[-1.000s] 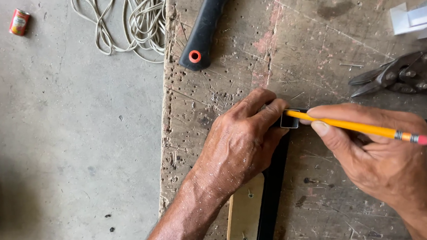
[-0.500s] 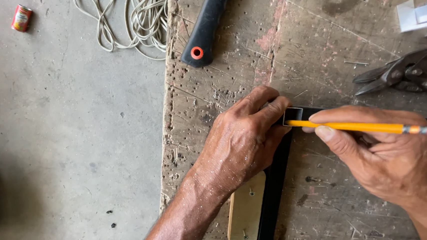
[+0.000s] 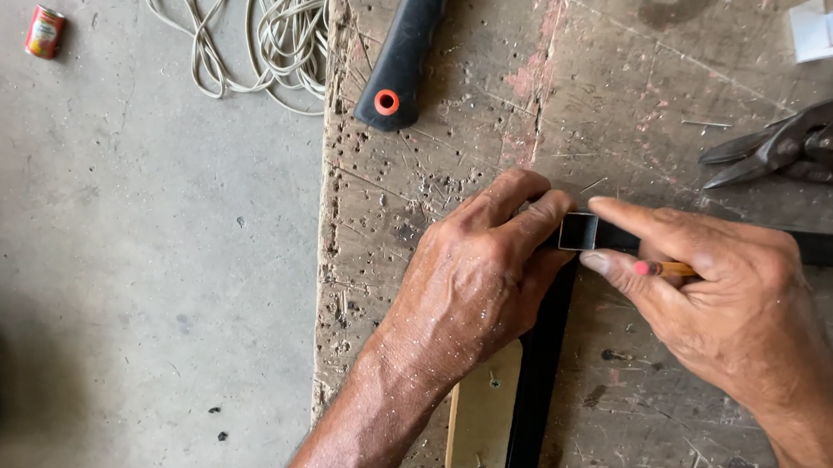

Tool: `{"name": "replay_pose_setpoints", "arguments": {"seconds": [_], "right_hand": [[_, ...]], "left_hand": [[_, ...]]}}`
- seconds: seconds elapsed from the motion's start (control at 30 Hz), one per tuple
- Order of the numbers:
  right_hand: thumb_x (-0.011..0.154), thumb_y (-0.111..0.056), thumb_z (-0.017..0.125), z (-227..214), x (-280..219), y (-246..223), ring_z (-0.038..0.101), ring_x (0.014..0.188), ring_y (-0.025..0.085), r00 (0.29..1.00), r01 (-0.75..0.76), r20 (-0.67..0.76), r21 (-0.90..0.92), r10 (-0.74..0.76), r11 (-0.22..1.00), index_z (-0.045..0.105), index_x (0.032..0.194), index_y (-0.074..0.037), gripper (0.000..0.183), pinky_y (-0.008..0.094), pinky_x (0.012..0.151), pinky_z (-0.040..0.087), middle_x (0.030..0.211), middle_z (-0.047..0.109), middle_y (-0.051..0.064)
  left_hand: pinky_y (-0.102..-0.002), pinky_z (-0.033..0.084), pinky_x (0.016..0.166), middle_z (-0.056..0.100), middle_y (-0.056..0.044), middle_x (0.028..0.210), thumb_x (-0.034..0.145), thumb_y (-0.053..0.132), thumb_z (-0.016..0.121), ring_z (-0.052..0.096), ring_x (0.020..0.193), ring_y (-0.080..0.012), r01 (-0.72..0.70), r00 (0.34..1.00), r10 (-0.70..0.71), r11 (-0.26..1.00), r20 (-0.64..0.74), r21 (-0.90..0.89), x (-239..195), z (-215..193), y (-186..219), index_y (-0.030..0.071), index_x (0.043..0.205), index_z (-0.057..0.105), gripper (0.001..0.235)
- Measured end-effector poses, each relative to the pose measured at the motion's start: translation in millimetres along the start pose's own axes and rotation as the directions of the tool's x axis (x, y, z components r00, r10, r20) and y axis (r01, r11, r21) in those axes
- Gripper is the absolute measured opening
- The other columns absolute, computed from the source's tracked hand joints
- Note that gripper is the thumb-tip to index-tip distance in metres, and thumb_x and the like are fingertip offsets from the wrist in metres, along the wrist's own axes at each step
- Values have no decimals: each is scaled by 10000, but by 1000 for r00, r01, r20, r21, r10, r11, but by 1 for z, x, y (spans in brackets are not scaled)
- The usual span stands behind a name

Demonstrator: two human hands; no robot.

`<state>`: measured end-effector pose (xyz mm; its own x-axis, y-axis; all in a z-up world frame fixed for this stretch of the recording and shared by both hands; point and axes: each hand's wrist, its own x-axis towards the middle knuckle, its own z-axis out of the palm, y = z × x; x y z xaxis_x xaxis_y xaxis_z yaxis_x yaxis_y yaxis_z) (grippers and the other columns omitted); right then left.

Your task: Measure, mark, and cut metal components to assemble a rectangular frame on a workbench

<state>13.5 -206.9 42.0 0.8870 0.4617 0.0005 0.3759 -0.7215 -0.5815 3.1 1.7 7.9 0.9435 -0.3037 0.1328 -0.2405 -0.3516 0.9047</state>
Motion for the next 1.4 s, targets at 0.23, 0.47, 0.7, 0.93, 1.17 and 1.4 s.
{"name": "replay_pose_setpoints", "arguments": {"seconds": [0.23, 0.47, 0.7, 0.93, 1.17, 1.4], "right_hand": [[835, -61, 915, 7, 2, -9, 597, 655, 151, 990, -135, -29, 13, 135, 991, 787, 1167, 19, 364, 264, 557, 477, 1052, 773, 145], [857, -54, 899, 3, 6, -19, 586, 642, 163, 995, -98, 3, -35, 98, 995, 783, 1175, 56, 356, 292, 696, 512, 1042, 774, 149], [912, -82, 903, 8, 0, -17, 478, 672, 131, 975, -221, -31, -51, 219, 974, 798, 1231, -6, 345, 291, 717, 461, 880, 656, 76], [937, -50, 907, 11, -8, -5, 497, 704, 139, 984, -177, -46, -64, 174, 982, 793, 1239, 12, 329, 298, 764, 483, 921, 723, 94], [918, -33, 896, 11, -3, -9, 422, 593, 131, 989, -140, -42, -25, 139, 990, 778, 1214, 40, 327, 295, 667, 448, 804, 673, 79], [912, -75, 876, 10, -1, -6, 480, 598, 152, 995, -95, -19, -60, 94, 994, 787, 1179, 23, 298, 301, 700, 478, 1031, 765, 108]], "left_hand": [[-427, 540, 832, 601, -139, 1159, 1047, 121, 571, 670, 928, -359, -4, 999, 6, 999, -44, 36, -5, 7, -6, 53, 1216, 558, 183], [-440, 569, 925, 593, -218, 1280, 1000, 29, 608, 671, 1086, -387, 99, 993, -99, 995, -67, 2, -21, 2, 9, 30, 1399, 535, 405], [-516, 411, 853, 621, -189, 1250, 931, 355, 654, 527, 1059, -376, 425, 883, -353, 881, -308, 208, -52, 31, 46, -3, 1410, 545, 608], [-520, 333, 895, 558, -135, 1330, 915, 347, 632, 515, 1134, -361, 434, 870, -363, 885, -332, 170, -47, 43, 49, 105, 1380, 576, 527], [-530, 361, 910, 561, -176, 1357, 954, 294, 650, 525, 1115, -381, 370, 886, -299, 916, -355, 152, -55, 44, 45, 82, 1359, 592, 461], [-499, 360, 843, 613, -130, 1283, 945, 286, 689, 551, 1036, -324, 387, 878, -294, 900, -377, 200, -51, 39, 39, 129, 1263, 659, 356]]}}
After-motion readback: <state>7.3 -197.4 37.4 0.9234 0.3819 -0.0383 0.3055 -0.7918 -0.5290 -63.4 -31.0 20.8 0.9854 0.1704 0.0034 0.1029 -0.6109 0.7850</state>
